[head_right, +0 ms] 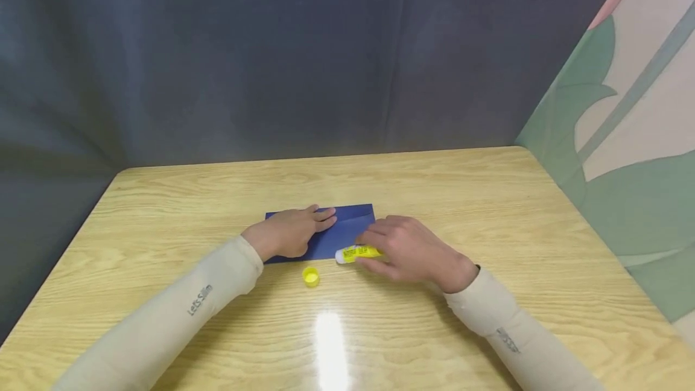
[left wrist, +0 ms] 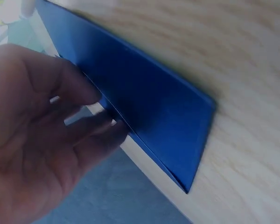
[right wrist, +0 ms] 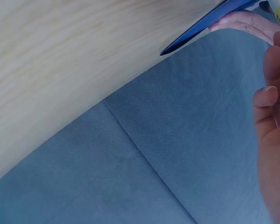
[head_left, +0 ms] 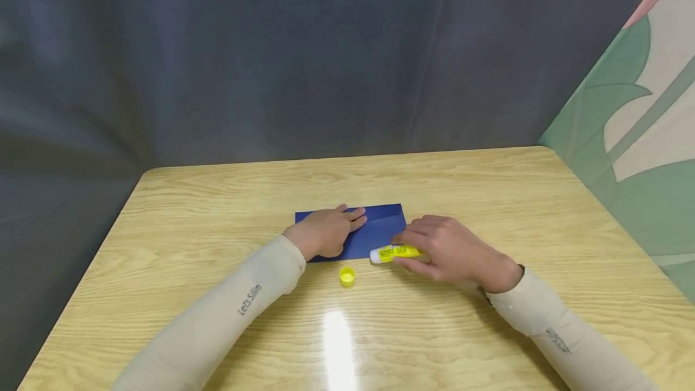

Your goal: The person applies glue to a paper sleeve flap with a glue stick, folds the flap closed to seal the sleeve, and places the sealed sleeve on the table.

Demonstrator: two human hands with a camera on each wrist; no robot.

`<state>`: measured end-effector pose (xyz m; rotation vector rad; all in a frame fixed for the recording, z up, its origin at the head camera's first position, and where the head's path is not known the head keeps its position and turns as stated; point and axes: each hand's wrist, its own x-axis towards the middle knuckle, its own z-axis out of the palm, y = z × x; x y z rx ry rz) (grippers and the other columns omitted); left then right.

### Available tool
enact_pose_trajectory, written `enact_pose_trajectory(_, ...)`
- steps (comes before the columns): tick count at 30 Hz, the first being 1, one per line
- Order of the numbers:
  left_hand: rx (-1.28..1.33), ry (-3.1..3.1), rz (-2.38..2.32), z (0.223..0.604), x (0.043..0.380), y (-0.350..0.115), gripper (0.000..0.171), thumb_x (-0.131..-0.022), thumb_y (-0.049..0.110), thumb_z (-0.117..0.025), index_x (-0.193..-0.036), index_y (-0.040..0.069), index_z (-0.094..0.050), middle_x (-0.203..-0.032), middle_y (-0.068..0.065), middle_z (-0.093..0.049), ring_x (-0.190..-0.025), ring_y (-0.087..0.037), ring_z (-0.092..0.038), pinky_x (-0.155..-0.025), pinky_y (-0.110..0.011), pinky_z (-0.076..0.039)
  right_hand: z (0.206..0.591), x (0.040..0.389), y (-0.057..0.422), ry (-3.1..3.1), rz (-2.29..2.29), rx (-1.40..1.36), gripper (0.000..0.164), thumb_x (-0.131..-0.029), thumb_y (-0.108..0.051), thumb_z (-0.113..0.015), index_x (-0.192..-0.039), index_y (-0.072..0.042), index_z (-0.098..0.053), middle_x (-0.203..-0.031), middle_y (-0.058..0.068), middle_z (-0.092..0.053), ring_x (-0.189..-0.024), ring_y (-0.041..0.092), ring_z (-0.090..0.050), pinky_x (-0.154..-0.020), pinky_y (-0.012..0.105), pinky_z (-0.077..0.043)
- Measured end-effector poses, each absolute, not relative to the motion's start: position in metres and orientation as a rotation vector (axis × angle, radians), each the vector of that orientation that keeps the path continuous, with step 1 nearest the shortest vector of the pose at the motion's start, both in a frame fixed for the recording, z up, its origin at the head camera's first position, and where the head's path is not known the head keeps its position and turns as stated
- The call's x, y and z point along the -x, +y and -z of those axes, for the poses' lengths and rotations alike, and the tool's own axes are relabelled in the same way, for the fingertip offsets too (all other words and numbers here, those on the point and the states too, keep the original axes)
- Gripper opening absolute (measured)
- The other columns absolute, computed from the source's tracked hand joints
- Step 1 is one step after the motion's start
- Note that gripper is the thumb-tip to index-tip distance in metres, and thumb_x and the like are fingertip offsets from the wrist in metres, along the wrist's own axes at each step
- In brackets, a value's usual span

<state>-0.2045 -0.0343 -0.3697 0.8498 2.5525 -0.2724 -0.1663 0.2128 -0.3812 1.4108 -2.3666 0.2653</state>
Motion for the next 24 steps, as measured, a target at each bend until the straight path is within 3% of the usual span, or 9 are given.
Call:
enact_pose_trajectory(9, -0.806, 2.491, 0.133, 0.371, 0.210, -0.041, 0.067, -0.103, 0.012, -0.043, -0.160, 0.032, -0.013, -0.167, 0.019, -0.001, -0.157, -0.018, -0.003, -0.105, -0.033, -0.042, 0.384, 0.166, 0.211, -2.395, -0.323, -1.397, 0.029, -0.078, -0.033, -0.082, -0.100, -0.016, -0.074, -0.092, -0.006, -0.075, -0.079, 0.008, -0.068, -0.074, 0.030, -0.057)
enact_pose_trajectory(13, -0.790, 2.487, 0.146, 0.371, 0.211, -0.042, 0.064, -0.104, 0.018, -0.040, -0.160, 0.034, -0.012, -0.167, 0.020, -0.001, -0.157, -0.017, -0.002, -0.116, -0.036, -0.035, 0.381, 0.165, 0.210, -2.420, -0.344, -1.370, 0.030, -0.079, -0.035, -0.081, -0.101, -0.017, -0.074, -0.093, -0.006, -0.075, -0.081, 0.008, -0.068, -0.075, 0.031, -0.057)
enact_pose_trajectory(16, -0.817, 2.500, 0.181, 0.372, 0.210, -0.041, 0.063, -0.105, 0.021, -0.039, -0.160, 0.033, -0.011, -0.167, 0.019, 0.000, -0.157, -0.018, -0.003, -0.116, -0.037, -0.036, 0.378, 0.165, 0.209, -2.422, -0.364, -1.356, 0.031, -0.078, -0.034, -0.082, -0.102, -0.016, -0.074, -0.094, -0.006, -0.075, -0.081, 0.008, -0.068, -0.075, 0.032, -0.058)
enact_pose_trajectory(19, -0.858, 2.532, 0.185, 0.373, 0.207, -0.042, 0.063, -0.106, 0.022, -0.039, -0.160, 0.030, -0.009, -0.168, 0.015, 0.000, -0.157, -0.021, -0.006, -0.115, -0.038, -0.038, 0.375, 0.166, 0.204, -2.394, -0.362, -1.381, 0.031, -0.078, -0.034, -0.082, -0.102, -0.015, -0.074, -0.092, -0.006, -0.075, -0.079, 0.008, -0.067, -0.074, 0.030, -0.057)
enact_pose_trajectory(24, -0.882, 2.626, 0.027, 0.364, 0.205, -0.059, 0.064, -0.107, 0.015, -0.037, -0.162, 0.021, -0.005, -0.169, 0.008, 0.003, -0.157, -0.020, -0.006, -0.120, -0.040, -0.032, 0.375, 0.168, 0.196, -2.326, -0.301, -1.417, 0.029, -0.080, -0.035, -0.080, -0.100, -0.014, -0.074, -0.090, -0.005, -0.073, -0.076, 0.009, -0.066, -0.071, 0.029, -0.055)
